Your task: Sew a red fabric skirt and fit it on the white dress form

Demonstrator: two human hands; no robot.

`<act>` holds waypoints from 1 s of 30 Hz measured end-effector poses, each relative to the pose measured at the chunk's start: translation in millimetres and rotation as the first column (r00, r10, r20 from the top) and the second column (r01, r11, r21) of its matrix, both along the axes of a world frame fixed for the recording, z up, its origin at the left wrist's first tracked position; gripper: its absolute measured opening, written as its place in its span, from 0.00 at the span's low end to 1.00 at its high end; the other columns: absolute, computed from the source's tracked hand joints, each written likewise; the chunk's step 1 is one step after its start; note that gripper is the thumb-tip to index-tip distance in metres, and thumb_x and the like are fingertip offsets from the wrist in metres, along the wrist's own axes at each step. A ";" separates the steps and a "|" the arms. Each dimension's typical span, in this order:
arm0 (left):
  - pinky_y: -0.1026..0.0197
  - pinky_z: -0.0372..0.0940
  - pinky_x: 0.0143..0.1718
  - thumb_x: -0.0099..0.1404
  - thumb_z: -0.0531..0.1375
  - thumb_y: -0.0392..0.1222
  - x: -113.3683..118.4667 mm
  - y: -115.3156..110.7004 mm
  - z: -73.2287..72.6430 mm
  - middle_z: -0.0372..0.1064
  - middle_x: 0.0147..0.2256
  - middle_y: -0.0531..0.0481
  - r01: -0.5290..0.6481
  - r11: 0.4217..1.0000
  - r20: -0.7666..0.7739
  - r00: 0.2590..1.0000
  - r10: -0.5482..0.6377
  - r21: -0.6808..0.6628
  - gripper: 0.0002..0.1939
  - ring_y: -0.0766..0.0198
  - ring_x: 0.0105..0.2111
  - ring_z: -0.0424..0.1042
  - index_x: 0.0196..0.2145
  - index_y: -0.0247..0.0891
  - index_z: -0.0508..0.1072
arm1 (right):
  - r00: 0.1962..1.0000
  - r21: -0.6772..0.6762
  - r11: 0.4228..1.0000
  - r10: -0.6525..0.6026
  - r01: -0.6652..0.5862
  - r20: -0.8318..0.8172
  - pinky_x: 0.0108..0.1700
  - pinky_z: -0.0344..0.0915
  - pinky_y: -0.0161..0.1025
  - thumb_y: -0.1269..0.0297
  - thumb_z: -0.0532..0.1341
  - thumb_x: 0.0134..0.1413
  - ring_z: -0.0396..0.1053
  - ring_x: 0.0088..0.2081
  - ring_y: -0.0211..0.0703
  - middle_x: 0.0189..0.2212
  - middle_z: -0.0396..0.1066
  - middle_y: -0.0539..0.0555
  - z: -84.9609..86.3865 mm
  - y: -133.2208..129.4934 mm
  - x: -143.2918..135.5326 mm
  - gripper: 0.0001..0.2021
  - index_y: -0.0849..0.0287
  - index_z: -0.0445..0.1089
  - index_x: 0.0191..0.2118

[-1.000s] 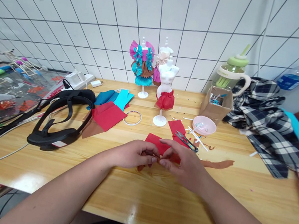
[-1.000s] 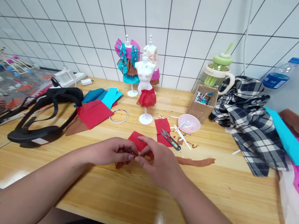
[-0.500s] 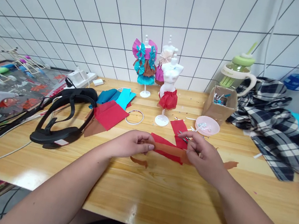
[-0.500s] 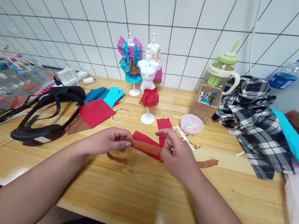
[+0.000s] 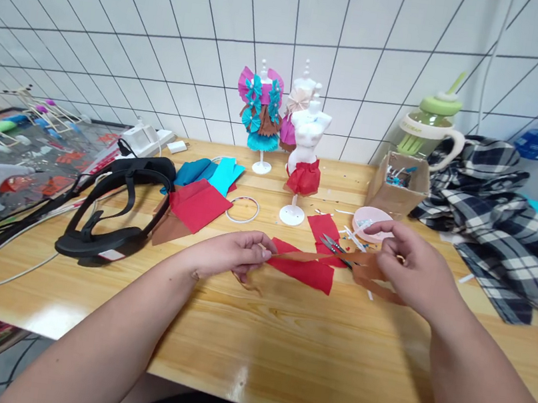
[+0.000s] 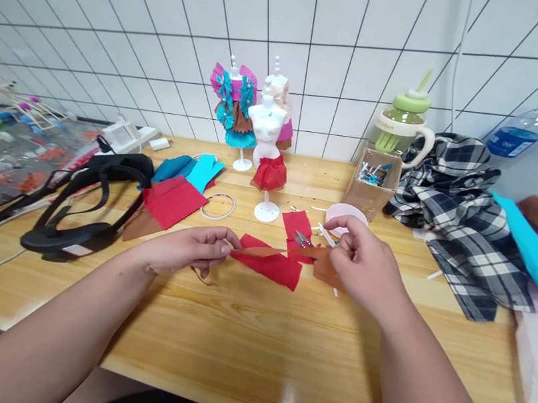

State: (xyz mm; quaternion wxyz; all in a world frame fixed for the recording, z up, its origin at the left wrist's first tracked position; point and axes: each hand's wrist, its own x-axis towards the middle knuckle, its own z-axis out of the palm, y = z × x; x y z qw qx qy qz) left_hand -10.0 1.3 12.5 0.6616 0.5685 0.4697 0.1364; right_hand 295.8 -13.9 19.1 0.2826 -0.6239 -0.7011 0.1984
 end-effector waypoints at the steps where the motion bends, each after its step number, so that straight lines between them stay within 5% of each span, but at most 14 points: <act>1: 0.68 0.60 0.24 0.61 0.60 0.55 -2.2 0.4 2.0 0.54 0.23 0.60 -0.004 1.000 -0.021 1.000 0.003 -0.020 0.19 0.74 0.20 0.54 0.41 0.38 0.67 | 0.998 0.032 0.998 -0.052 0.051 0.035 0.26 0.52 0.34 0.72 0.53 0.46 0.57 0.20 0.36 0.17 0.57 0.43 0.1 0.8 1.7 0.17 0.54 0.68 0.44; 7: 0.67 0.53 0.23 0.61 0.59 0.60 -10.0 5.5 4.5 0.63 0.27 0.53 0.152 0.988 -0.103 0.983 -0.153 -0.011 0.22 0.72 0.23 0.60 0.30 0.35 0.69 | 0.925 0.113 0.981 -0.186 0.157 0.331 0.29 0.58 0.39 0.67 0.54 0.53 0.66 0.26 0.45 0.22 0.68 0.50 -8.3 8.7 13.3 0.16 0.54 0.69 0.47; 11: 0.64 0.55 0.29 0.66 0.55 0.56 0.6 0.7 -2.4 0.62 0.24 0.54 0.215 0.975 0.067 0.974 -0.218 0.052 0.22 0.69 0.25 0.59 0.25 0.34 0.65 | 0.858 0.254 0.967 -0.130 0.000 0.498 0.47 0.61 0.55 0.69 0.58 0.47 0.66 0.48 0.63 0.45 0.71 0.63 -18.7 6.7 0.1 0.16 0.58 0.72 0.44; 14: 0.63 0.56 0.29 0.67 0.54 0.56 11.0 -8.3 -8.8 0.62 0.22 0.54 0.227 0.974 0.144 0.965 -0.220 -0.031 0.22 0.69 0.24 0.61 0.23 0.35 0.63 | 0.934 0.279 0.915 0.212 -0.293 0.287 0.59 0.56 0.54 0.78 0.54 0.42 0.61 0.57 0.56 0.54 0.66 0.59 -23.2 -7.8 -26.5 0.28 0.56 0.67 0.53; 17: 0.61 0.62 0.31 0.65 0.57 0.56 16.6 -16.0 -11.3 0.62 0.22 0.55 0.219 0.963 0.230 0.957 -0.180 -0.157 0.20 0.69 0.22 0.62 0.28 0.35 0.66 | 0.834 0.194 0.814 0.551 -0.547 0.034 0.61 0.54 0.55 0.77 0.54 0.44 0.58 0.61 0.53 0.60 0.62 0.57 -25.0 -27.0 -53.0 0.36 0.53 0.55 0.63; 21: 0.61 0.66 0.29 0.61 0.60 0.56 15.9 -16.9 -7.0 0.53 0.20 0.60 0.205 0.951 0.297 0.946 -0.132 -0.231 0.19 0.73 0.19 0.56 0.28 0.36 0.64 | 0.805 -0.061 0.811 0.563 -0.582 -0.187 0.46 0.67 0.46 0.67 0.60 0.52 0.71 0.44 0.47 0.43 0.73 0.55 -25.5 -36.9 -69.6 0.30 0.52 0.57 0.62; 24: 0.65 0.63 0.24 0.63 0.57 0.58 13.4 -13.6 -3.8 0.53 0.19 0.60 0.206 0.964 0.167 0.970 -0.178 -0.171 0.20 0.73 0.18 0.55 0.28 0.37 0.63 | 0.867 -0.164 0.862 0.435 -0.479 -0.244 0.36 0.66 0.38 0.69 0.59 0.52 0.70 0.33 0.41 0.32 0.74 0.50 -25.9 -30.3 -68.6 0.17 0.52 0.70 0.49; 27: 0.65 0.63 0.24 0.61 0.61 0.56 12.9 -12.5 -2.9 0.61 0.25 0.57 0.174 0.985 -0.008 0.985 -0.175 -0.011 0.19 0.70 0.23 0.63 0.39 0.39 0.67 | 0.895 -0.185 0.894 0.351 -0.407 -0.274 0.35 0.64 0.36 0.66 0.59 0.54 0.69 0.33 0.40 0.31 0.74 0.50 -27.2 -21.9 -62.1 0.06 0.55 0.72 0.36; 30: 0.61 0.66 0.33 0.50 0.70 0.48 14.4 -14.2 -3.5 0.68 0.41 0.51 0.160 0.942 -0.149 0.982 -0.120 0.296 0.33 0.63 0.35 0.69 0.52 0.44 0.64 | 0.917 -0.223 0.905 0.304 -0.363 -0.260 0.32 0.62 0.36 0.61 0.57 0.58 0.68 0.30 0.39 0.28 0.72 0.49 -28.8 -16.7 -55.4 0.08 0.55 0.72 0.35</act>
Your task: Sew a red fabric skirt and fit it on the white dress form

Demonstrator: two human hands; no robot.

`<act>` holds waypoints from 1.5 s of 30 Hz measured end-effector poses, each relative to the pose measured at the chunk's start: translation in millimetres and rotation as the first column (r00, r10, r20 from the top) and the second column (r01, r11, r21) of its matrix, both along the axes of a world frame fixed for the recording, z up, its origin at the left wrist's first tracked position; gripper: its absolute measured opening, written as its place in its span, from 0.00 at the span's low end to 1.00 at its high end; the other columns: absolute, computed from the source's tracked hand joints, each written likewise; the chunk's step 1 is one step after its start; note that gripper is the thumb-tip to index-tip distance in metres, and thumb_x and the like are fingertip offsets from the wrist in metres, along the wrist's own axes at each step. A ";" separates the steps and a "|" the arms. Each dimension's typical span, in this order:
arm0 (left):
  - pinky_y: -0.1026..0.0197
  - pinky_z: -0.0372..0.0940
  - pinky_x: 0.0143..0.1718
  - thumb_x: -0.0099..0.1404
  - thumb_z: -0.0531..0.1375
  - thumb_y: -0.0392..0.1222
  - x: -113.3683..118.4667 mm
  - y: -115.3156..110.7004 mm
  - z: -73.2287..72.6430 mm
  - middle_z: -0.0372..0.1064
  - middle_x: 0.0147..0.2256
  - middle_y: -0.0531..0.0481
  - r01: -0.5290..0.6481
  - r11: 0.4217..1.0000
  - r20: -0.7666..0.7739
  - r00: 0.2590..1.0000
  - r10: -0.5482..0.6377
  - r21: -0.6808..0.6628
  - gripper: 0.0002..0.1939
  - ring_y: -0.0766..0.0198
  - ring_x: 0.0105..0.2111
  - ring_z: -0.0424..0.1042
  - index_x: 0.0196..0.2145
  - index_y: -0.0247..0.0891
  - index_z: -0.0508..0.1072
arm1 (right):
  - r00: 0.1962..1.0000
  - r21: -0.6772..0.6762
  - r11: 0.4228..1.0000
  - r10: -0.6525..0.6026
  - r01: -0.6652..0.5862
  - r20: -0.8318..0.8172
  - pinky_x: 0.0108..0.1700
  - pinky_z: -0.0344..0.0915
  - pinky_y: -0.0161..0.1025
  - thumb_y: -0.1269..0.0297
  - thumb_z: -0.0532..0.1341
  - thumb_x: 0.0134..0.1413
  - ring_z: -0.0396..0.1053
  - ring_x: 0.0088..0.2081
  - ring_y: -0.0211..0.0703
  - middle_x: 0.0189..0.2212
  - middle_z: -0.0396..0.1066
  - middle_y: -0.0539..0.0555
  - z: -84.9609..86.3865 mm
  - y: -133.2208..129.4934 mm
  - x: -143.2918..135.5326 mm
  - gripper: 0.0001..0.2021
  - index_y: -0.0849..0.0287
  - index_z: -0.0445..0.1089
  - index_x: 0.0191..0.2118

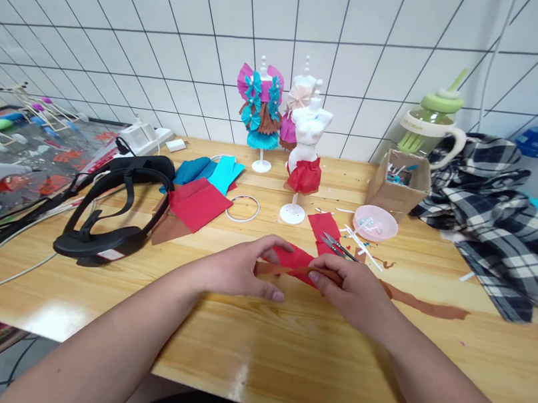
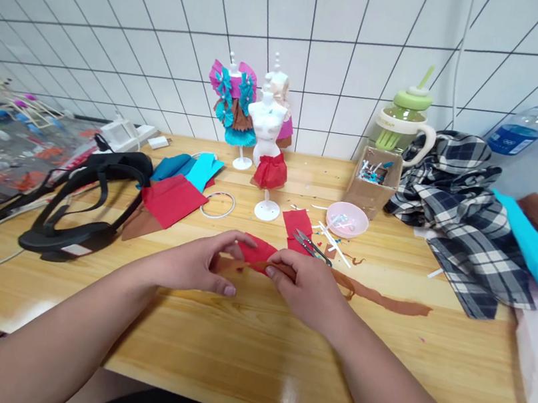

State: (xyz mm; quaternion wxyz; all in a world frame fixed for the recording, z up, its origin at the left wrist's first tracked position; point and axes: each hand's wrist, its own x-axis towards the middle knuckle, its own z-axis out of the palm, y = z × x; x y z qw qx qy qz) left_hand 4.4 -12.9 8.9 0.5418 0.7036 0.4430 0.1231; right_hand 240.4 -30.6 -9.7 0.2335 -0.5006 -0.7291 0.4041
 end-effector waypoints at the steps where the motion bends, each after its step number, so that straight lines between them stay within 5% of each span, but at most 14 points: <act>1: 0.60 0.66 0.36 0.49 0.70 0.45 0.6 -0.5 -0.5 0.68 0.45 0.49 -0.007 0.992 -0.036 0.999 0.012 0.129 0.36 0.61 0.38 0.69 0.54 0.45 0.64 | 1.000 -0.019 1.000 -0.009 0.009 0.005 0.31 0.61 0.36 0.60 0.56 0.58 0.67 0.29 0.39 0.27 0.71 0.48 -0.4 1.2 1.7 0.09 0.54 0.72 0.36; 5: 0.60 0.64 0.41 0.61 0.61 0.41 -0.6 2.2 -1.7 0.71 0.42 0.49 0.063 0.913 -0.143 0.990 -0.005 0.402 0.14 0.61 0.40 0.69 0.46 0.42 0.72 | 0.998 -0.130 0.992 0.000 -0.008 -0.066 0.30 0.61 0.35 0.57 0.56 0.58 0.65 0.28 0.38 0.25 0.68 0.48 -0.6 5.8 6.9 0.11 0.56 0.71 0.35; 9: 0.63 0.63 0.42 0.69 0.52 0.45 -10.2 8.9 4.3 0.74 0.38 0.49 0.163 0.953 -0.121 0.983 -0.136 0.256 0.13 0.63 0.39 0.71 0.40 0.39 0.76 | 1.000 -0.160 0.987 0.007 -0.005 0.009 0.28 0.60 0.35 0.59 0.56 0.57 0.65 0.27 0.39 0.23 0.67 0.48 4.1 9.8 16.2 0.10 0.57 0.72 0.32; 12: 0.65 0.63 0.38 0.69 0.52 0.49 -16.8 10.1 13.3 0.74 0.37 0.49 0.221 0.968 -0.177 0.964 -0.198 0.119 0.17 0.64 0.37 0.71 0.39 0.38 0.77 | 0.986 -0.124 0.984 0.139 -0.127 0.092 0.36 0.66 0.39 0.64 0.57 0.53 0.70 0.34 0.43 0.30 0.72 0.51 11.7 8.3 26.2 0.08 0.56 0.74 0.33; 15: 0.66 0.63 0.35 0.69 0.52 0.50 -16.1 6.4 19.6 0.73 0.34 0.49 0.331 0.942 -0.194 0.929 -0.316 0.049 0.18 0.65 0.33 0.70 0.40 0.38 0.78 | 0.960 0.033 0.966 0.252 -0.258 0.125 0.55 0.62 0.49 0.62 0.64 0.47 0.64 0.55 0.54 0.53 0.68 0.55 16.6 0.5 28.4 0.25 0.50 0.69 0.54; 18: 0.67 0.62 0.33 0.69 0.53 0.49 -10.0 0.4 18.8 0.72 0.32 0.51 0.403 0.915 -0.185 0.901 -0.393 0.020 0.16 0.66 0.32 0.70 0.40 0.39 0.78 | 0.962 0.053 0.961 0.268 -0.271 0.049 0.58 0.59 0.51 0.54 0.65 0.50 0.58 0.61 0.55 0.62 0.59 0.57 13.9 -10.5 13.8 0.36 0.49 0.56 0.64; 20: 0.68 0.61 0.31 0.69 0.53 0.48 -6.1 -3.0 15.4 0.71 0.31 0.51 0.401 0.916 -0.182 0.902 -0.391 0.023 0.16 0.67 0.31 0.69 0.38 0.39 0.77 | 0.965 0.041 0.965 0.262 -0.260 -0.028 0.55 0.61 0.48 0.51 0.65 0.50 0.64 0.56 0.52 0.57 0.66 0.56 9.1 -16.3 -2.1 0.35 0.50 0.59 0.63; 22: 0.68 0.60 0.30 0.69 0.52 0.49 -3.9 -4.8 11.7 0.71 0.30 0.52 0.393 0.919 -0.157 0.910 -0.384 0.031 0.16 0.67 0.29 0.68 0.38 0.38 0.77 | 0.973 -0.003 0.973 0.229 -0.229 -0.042 0.46 0.66 0.42 0.55 0.64 0.53 0.72 0.45 0.47 0.44 0.75 0.53 4.1 -18.8 -16.5 0.20 0.50 0.71 0.51; 27: 0.64 0.63 0.33 0.69 0.51 0.50 -4.1 2.9 2.6 0.73 0.33 0.50 0.280 0.939 -0.263 0.938 -0.224 0.200 0.17 0.63 0.33 0.70 0.37 0.39 0.76 | 0.997 -0.099 0.992 0.076 -0.072 0.032 0.30 0.59 0.35 0.65 0.59 0.55 0.67 0.27 0.37 0.25 0.73 0.48 -3.0 -11.7 -23.0 0.06 0.56 0.74 0.32; 30: 0.56 0.63 0.45 0.69 0.51 0.44 -6.2 15.7 -7.4 0.72 0.41 0.45 0.163 0.788 -0.354 0.932 0.074 0.594 0.14 0.57 0.43 0.69 0.45 0.39 0.75 | 0.996 -0.063 0.997 0.053 -0.049 0.073 0.28 0.56 0.34 0.66 0.57 0.55 0.64 0.26 0.36 0.24 0.71 0.48 -1.9 -6.3 -14.0 0.07 0.56 0.73 0.33; 32: 0.52 0.59 0.52 0.69 0.51 0.38 -7.6 22.8 -15.0 0.70 0.47 0.44 0.261 0.668 -0.410 0.909 0.073 0.697 0.15 0.55 0.49 0.66 0.49 0.41 0.73 | 0.994 -0.035 0.998 0.063 -0.060 0.086 0.28 0.55 0.34 0.66 0.56 0.56 0.63 0.26 0.36 0.25 0.71 0.48 0.5 -5.0 -9.4 0.08 0.55 0.73 0.35; 34: 0.52 0.58 0.53 0.69 0.52 0.38 -7.7 25.6 -20.8 0.69 0.49 0.44 0.347 0.624 -0.480 0.876 0.052 0.700 0.15 0.54 0.50 0.65 0.48 0.42 0.75 | 0.994 -0.027 0.997 0.068 -0.066 0.084 0.27 0.54 0.34 0.67 0.55 0.56 0.62 0.25 0.36 0.25 0.71 0.48 3.0 -5.7 -7.7 0.09 0.55 0.73 0.34; 39: 0.53 0.60 0.43 0.64 0.59 0.48 0.3 16.0 -22.7 0.72 0.37 0.46 0.395 0.695 -0.571 0.820 0.027 0.600 0.15 0.54 0.41 0.70 0.48 0.44 0.75 | 0.995 -0.080 0.993 0.094 -0.090 0.045 0.24 0.51 0.34 0.60 0.59 0.54 0.58 0.22 0.35 0.19 0.64 0.46 2.1 -9.7 -12.5 0.08 0.56 0.73 0.32; 45: 0.58 0.61 0.41 0.70 0.51 0.44 0.6 17.0 -24.3 0.73 0.36 0.46 0.327 0.730 -0.450 0.892 -0.031 0.600 0.16 0.59 0.39 0.70 0.44 0.42 0.77 | 0.993 -0.072 0.991 0.113 -0.109 0.044 0.26 0.55 0.34 0.63 0.58 0.55 0.61 0.24 0.35 0.22 0.69 0.47 -2.7 -10.3 -20.5 0.08 0.56 0.74 0.32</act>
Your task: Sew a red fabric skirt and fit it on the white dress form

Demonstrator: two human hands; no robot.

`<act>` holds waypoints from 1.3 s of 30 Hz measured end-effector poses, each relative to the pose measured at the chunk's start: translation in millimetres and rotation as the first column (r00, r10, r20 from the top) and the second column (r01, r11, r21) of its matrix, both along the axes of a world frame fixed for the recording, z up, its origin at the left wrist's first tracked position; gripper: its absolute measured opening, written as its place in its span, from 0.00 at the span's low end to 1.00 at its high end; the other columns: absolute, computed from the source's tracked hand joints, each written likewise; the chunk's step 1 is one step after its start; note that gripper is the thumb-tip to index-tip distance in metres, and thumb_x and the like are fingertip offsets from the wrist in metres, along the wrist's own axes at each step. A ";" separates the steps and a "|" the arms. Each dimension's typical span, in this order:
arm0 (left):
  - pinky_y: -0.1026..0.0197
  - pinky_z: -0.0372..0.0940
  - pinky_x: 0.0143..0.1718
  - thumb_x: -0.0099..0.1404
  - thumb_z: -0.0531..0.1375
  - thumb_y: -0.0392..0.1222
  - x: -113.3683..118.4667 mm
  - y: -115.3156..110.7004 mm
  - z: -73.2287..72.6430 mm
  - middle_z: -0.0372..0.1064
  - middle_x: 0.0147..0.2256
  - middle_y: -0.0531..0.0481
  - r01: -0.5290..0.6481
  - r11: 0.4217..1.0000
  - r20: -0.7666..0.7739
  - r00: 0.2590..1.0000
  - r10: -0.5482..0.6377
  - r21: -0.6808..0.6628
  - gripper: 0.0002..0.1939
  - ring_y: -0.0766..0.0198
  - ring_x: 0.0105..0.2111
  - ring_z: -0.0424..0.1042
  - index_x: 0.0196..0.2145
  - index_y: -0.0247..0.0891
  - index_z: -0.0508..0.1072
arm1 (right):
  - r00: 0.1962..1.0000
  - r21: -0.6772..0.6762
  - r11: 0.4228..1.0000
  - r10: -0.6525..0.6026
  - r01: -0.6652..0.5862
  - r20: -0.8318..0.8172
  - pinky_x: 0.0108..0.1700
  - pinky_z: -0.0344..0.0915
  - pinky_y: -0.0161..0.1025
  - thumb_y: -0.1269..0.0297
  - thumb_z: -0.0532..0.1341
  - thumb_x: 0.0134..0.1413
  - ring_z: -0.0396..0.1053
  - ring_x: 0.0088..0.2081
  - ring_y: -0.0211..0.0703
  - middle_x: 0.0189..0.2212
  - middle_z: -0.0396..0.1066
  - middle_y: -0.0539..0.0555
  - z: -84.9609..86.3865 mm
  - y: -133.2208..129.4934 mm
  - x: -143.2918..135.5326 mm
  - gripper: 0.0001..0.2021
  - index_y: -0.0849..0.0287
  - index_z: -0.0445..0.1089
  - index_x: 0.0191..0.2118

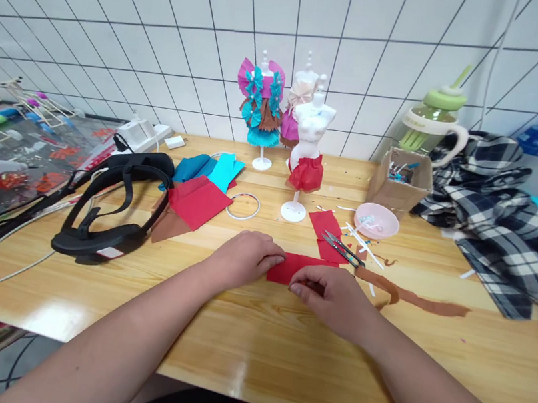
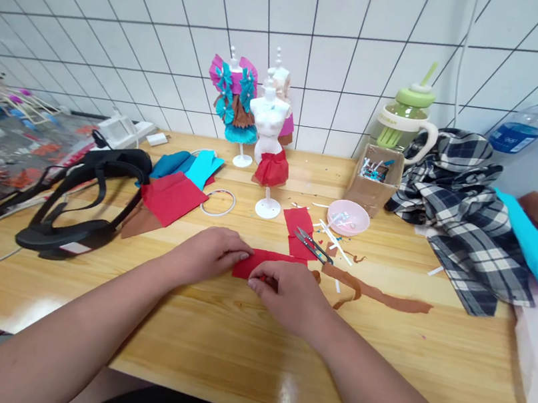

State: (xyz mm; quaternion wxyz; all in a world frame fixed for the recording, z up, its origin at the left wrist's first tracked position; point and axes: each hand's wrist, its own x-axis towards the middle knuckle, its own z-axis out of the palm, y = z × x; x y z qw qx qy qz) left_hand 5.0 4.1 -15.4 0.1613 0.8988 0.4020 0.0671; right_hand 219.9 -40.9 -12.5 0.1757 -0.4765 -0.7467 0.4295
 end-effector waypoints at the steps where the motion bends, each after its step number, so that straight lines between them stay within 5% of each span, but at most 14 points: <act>1: 0.58 0.61 0.42 0.69 0.53 0.44 -1.5 2.0 -1.0 0.72 0.37 0.46 0.005 1.000 0.024 1.000 -0.006 0.024 0.14 0.59 0.40 0.69 0.44 0.42 0.78 | 1.000 -0.016 1.000 0.006 -0.007 -0.017 0.27 0.56 0.34 0.63 0.58 0.55 0.63 0.24 0.35 0.23 0.71 0.48 0.7 0.1 -0.2 0.08 0.56 0.74 0.33; 5: 0.57 0.60 0.45 0.63 0.61 0.44 -3.1 5.6 -5.4 0.70 0.41 0.48 0.072 0.996 0.038 0.997 -0.074 0.044 0.10 0.58 0.42 0.67 0.42 0.47 0.79 | 0.986 -0.155 0.988 -0.022 -0.004 -0.166 0.30 0.62 0.34 0.63 0.60 0.53 0.68 0.28 0.37 0.27 0.74 0.49 2.9 1.0 1.1 0.06 0.56 0.75 0.35; 9: 0.57 0.60 0.44 0.61 0.62 0.44 2.8 1.5 -12.9 0.69 0.39 0.48 0.024 0.999 0.072 0.997 -0.022 -0.030 0.10 0.58 0.41 0.66 0.41 0.44 0.78 | 0.958 -0.214 0.977 -0.049 -0.013 -0.282 0.37 0.67 0.38 0.63 0.62 0.52 0.72 0.36 0.41 0.34 0.76 0.52 -2.3 3.2 -0.7 0.07 0.57 0.74 0.37; 15: 0.50 0.56 0.52 0.57 0.64 0.43 2.5 -0.3 -13.8 0.67 0.49 0.50 -0.040 0.989 0.111 0.992 0.056 -0.141 0.12 0.53 0.51 0.64 0.41 0.49 0.78 | 0.989 -0.097 0.991 0.076 -0.089 -0.126 0.33 0.64 0.35 0.71 0.56 0.55 0.70 0.33 0.39 0.33 0.74 0.49 -9.6 2.0 -2.9 0.12 0.53 0.69 0.45; 22: 0.50 0.55 0.55 0.56 0.65 0.43 -1.5 0.5 -8.4 0.66 0.51 0.50 -0.020 0.982 0.110 0.993 0.041 -0.187 0.16 0.54 0.52 0.64 0.45 0.50 0.77 | 0.998 0.028 1.000 -0.001 -0.001 0.068 0.33 0.61 0.35 0.70 0.56 0.53 0.71 0.32 0.39 0.32 0.75 0.49 -13.7 3.7 -7.5 0.10 0.53 0.67 0.42; 29: 0.54 0.58 0.53 0.64 0.58 0.46 -2.3 2.5 -6.5 0.68 0.50 0.48 -0.004 0.978 0.152 0.988 0.036 -0.207 0.10 0.57 0.50 0.66 0.40 0.44 0.78 | 0.981 0.068 0.998 -0.026 0.013 0.191 0.32 0.59 0.36 0.68 0.58 0.53 0.72 0.34 0.41 0.32 0.76 0.47 -16.0 6.5 -12.7 0.10 0.50 0.68 0.41; 39: 0.51 0.55 0.54 0.57 0.64 0.39 -7.8 2.9 -4.5 0.65 0.53 0.50 0.013 0.981 0.072 0.997 0.001 -0.194 0.09 0.54 0.53 0.64 0.38 0.46 0.77 | 0.989 -0.134 0.991 0.007 -0.027 -0.145 0.36 0.64 0.35 0.69 0.58 0.54 0.72 0.35 0.39 0.32 0.74 0.49 -12.5 6.0 -5.9 0.08 0.54 0.67 0.41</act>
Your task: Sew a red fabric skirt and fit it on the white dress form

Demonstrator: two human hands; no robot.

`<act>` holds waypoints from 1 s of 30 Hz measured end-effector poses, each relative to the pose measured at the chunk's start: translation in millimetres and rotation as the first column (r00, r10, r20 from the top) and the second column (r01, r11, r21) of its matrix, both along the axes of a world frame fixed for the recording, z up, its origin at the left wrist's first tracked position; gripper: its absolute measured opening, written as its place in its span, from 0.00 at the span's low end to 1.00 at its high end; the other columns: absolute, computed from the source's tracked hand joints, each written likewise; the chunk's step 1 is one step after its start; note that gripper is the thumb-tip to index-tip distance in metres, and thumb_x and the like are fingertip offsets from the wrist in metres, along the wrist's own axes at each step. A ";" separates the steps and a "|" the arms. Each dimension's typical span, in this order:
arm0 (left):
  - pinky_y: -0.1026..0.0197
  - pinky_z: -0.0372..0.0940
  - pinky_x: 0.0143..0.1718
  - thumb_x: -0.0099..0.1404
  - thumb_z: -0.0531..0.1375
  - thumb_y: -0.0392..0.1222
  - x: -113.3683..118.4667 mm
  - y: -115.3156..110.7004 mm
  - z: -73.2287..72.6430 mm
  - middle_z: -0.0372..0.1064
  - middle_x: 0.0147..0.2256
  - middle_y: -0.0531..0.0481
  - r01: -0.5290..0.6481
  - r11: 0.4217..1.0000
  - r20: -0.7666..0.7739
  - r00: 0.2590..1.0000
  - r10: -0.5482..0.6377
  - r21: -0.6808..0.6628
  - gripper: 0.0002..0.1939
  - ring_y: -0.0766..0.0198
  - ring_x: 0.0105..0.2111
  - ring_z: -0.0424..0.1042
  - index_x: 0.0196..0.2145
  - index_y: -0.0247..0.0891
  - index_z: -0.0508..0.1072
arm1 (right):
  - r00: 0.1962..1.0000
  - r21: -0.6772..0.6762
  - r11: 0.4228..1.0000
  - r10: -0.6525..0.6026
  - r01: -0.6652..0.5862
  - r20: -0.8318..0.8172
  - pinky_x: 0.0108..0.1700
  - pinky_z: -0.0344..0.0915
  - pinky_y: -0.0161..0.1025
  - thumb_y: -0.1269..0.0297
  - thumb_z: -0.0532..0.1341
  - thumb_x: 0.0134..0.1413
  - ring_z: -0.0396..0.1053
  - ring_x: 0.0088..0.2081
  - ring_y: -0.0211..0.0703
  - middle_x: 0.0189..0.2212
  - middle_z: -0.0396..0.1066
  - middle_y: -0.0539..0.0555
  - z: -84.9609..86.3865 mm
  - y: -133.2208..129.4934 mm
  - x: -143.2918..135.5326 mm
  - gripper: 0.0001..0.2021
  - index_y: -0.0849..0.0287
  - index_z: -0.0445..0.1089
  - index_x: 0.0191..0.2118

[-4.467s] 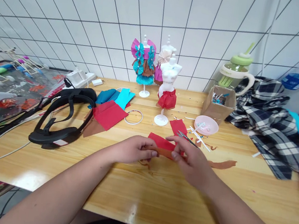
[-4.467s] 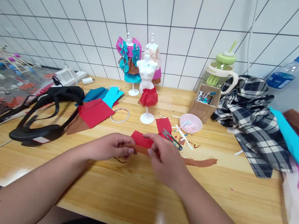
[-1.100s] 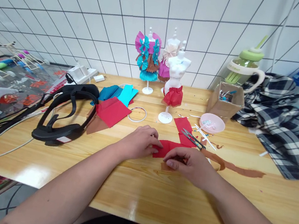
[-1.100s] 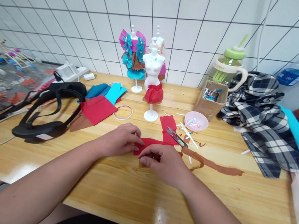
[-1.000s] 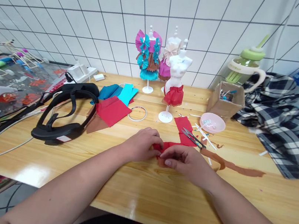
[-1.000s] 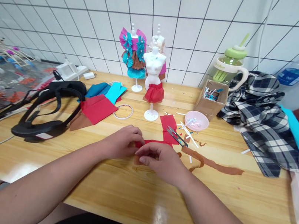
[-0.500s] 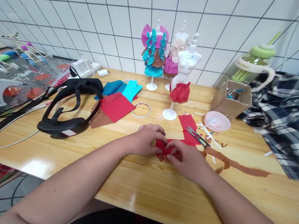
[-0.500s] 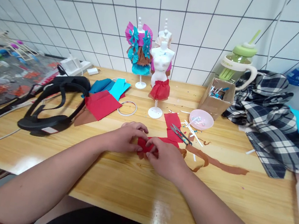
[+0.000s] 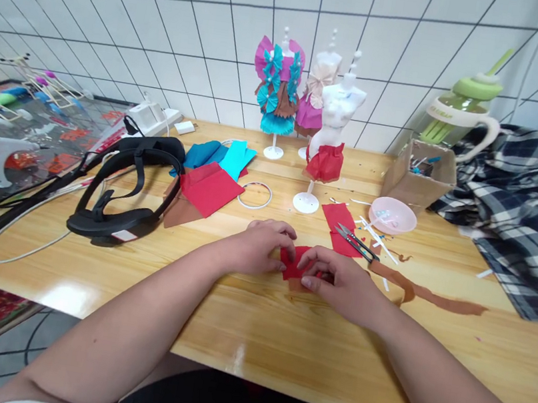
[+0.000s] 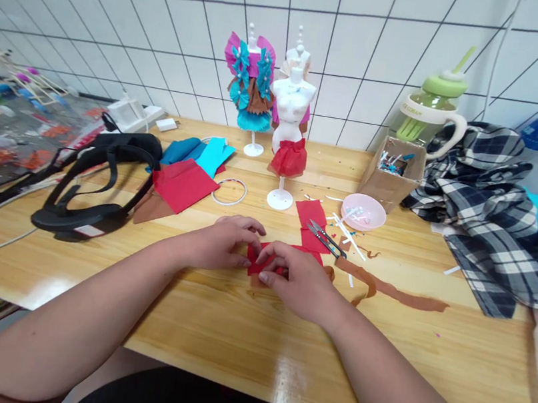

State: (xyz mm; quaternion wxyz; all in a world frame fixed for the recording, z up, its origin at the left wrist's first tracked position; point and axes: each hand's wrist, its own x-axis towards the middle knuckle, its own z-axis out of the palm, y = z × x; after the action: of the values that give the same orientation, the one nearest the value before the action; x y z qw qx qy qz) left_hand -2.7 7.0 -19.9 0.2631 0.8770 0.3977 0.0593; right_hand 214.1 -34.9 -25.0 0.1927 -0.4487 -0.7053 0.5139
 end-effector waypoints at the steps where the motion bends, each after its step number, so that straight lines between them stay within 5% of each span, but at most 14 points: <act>1: 0.51 0.55 0.54 0.57 0.64 0.40 0.1 0.1 -0.4 0.65 0.53 0.50 -0.001 1.000 -0.002 1.000 0.001 0.001 0.09 0.54 0.53 0.64 0.38 0.46 0.77 | 1.000 0.009 1.000 -0.009 0.009 0.009 0.36 0.64 0.36 0.69 0.58 0.54 0.72 0.35 0.39 0.32 0.74 0.49 -0.8 -0.8 -1.4 0.08 0.54 0.67 0.41; 6: 0.50 0.56 0.54 0.57 0.63 0.40 1.2 -0.9 1.0 0.65 0.54 0.49 -0.001 1.000 -0.018 1.000 0.001 0.000 0.08 0.53 0.54 0.64 0.37 0.44 0.76 | 0.998 0.017 1.000 0.007 -0.008 0.069 0.37 0.65 0.37 0.69 0.58 0.53 0.73 0.36 0.40 0.33 0.75 0.48 -7.7 -2.1 -7.4 0.08 0.52 0.67 0.40; 14: 0.54 0.58 0.54 0.60 0.59 0.37 2.7 -3.0 1.6 0.65 0.54 0.49 -0.004 1.000 -0.039 0.999 0.005 0.016 0.09 0.55 0.55 0.63 0.38 0.44 0.76 | 0.943 0.229 0.973 -0.042 -0.038 0.331 0.32 0.60 0.36 0.69 0.56 0.52 0.71 0.32 0.41 0.31 0.75 0.47 -5.9 -0.7 -9.4 0.09 0.51 0.67 0.40; 20: 0.50 0.54 0.55 0.58 0.63 0.52 1.6 -3.3 0.8 0.64 0.54 0.50 -0.010 1.000 -0.005 1.000 0.010 -0.011 0.12 0.54 0.55 0.63 0.38 0.46 0.76 | 0.928 0.231 0.972 -0.039 -0.051 0.370 0.30 0.58 0.35 0.69 0.56 0.52 0.71 0.32 0.40 0.31 0.75 0.46 -5.9 0.5 -10.5 0.09 0.50 0.66 0.39; 30: 0.44 0.44 0.58 0.54 0.67 0.47 3.7 -3.6 4.6 0.65 0.54 0.51 -0.036 0.999 -0.058 0.998 0.036 -0.007 0.13 0.53 0.55 0.62 0.38 0.47 0.76 | 0.907 0.224 0.973 -0.041 -0.060 0.420 0.28 0.56 0.35 0.58 0.59 0.55 0.70 0.30 0.40 0.29 0.74 0.46 12.0 -0.8 2.2 0.12 0.47 0.67 0.46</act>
State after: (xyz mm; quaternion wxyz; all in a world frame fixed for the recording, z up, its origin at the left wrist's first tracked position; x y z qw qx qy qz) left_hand 1.0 3.4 -15.2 0.2536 0.8700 0.4212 0.0369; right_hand 216.3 -35.8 -12.9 0.0844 -0.5200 -0.7876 0.3198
